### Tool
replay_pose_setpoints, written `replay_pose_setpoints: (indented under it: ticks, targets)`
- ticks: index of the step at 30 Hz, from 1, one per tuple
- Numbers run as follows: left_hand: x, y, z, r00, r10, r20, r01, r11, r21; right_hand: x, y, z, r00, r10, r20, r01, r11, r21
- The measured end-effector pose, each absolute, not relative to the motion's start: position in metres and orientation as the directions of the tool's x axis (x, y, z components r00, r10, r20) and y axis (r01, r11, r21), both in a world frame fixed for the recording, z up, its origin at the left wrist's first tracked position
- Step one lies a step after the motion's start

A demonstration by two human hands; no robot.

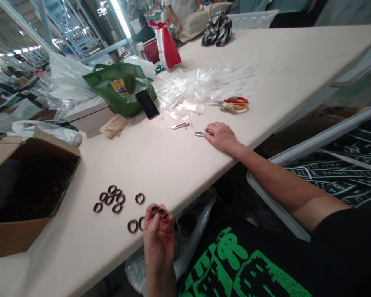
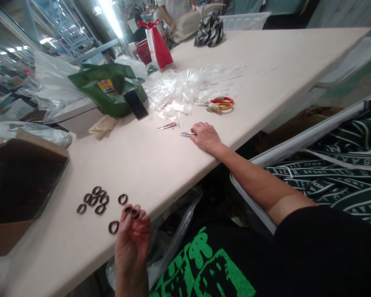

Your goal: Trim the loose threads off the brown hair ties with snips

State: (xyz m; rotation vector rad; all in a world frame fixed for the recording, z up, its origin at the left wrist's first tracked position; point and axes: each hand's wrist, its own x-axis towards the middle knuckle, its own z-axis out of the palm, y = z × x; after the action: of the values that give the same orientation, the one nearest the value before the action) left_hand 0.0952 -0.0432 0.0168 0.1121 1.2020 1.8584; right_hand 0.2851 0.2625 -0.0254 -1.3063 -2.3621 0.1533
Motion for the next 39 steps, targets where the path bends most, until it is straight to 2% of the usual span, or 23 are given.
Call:
replay_pose_setpoints:
  ticks: [8, 12, 19, 26, 28, 30, 32, 34, 36, 37, 39]
  targets:
    - [0.094, -0.050, 0.018, -0.512, 0.804, -0.304, -0.701, -0.187, 0.688, 0.287, 0.265, -0.026, -0.460, 0.821, 0.338, 0.767, 0.559, -0.314]
    - [0.093, -0.054, 0.016, -0.551, 0.783, -0.287, -0.659, -0.198, 0.726, 0.286, 0.262, -0.025, -0.481, 0.803, 0.351, 0.755, 0.583, -0.299]
    - [0.092, -0.057, 0.011, -0.707, 0.684, -0.181, -0.441, -0.226, 0.868, 0.281, 0.256, -0.020, -0.529, 0.784, 0.324, 0.786, 0.597, -0.162]
    - [0.098, -0.063, 0.017, -0.797, 0.600, 0.072, -0.097, -0.245, 0.965, 0.276, 0.260, -0.013, -0.528, 0.811, 0.252, 0.780, 0.580, -0.234]
    - [0.098, -0.064, 0.018, -0.790, 0.584, 0.187, 0.020, -0.280, 0.960, 0.275, 0.258, -0.010, -0.506, 0.829, 0.236, 0.774, 0.558, -0.300]
    - [0.096, -0.066, 0.017, -0.762, 0.566, 0.314, 0.166, -0.298, 0.940, 0.272, 0.252, -0.007, -0.446, 0.864, 0.234, 0.719, 0.501, -0.481]
    - [0.093, -0.068, 0.016, -0.723, 0.537, 0.435, 0.332, -0.283, 0.900, 0.269, 0.240, -0.003, -0.377, 0.909, 0.175, 0.534, 0.368, -0.761]
    - [0.092, -0.069, 0.015, -0.680, 0.510, 0.527, 0.468, -0.252, 0.847, 0.265, 0.220, 0.002, -0.393, 0.919, 0.032, 0.221, 0.128, -0.967]
    - [0.092, -0.069, 0.014, -0.648, 0.494, 0.579, 0.548, -0.226, 0.806, 0.259, 0.194, 0.007, -0.497, 0.864, -0.088, -0.038, -0.123, -0.992]
    - [0.092, -0.070, 0.014, -0.632, 0.495, 0.596, 0.575, -0.216, 0.789, 0.255, 0.179, 0.010, -0.550, 0.827, -0.112, -0.105, -0.202, -0.974]
    - [0.093, -0.070, 0.013, -0.600, 0.500, 0.624, 0.626, -0.193, 0.756, 0.248, 0.150, 0.015, -0.639, 0.763, -0.098, -0.139, -0.240, -0.961]
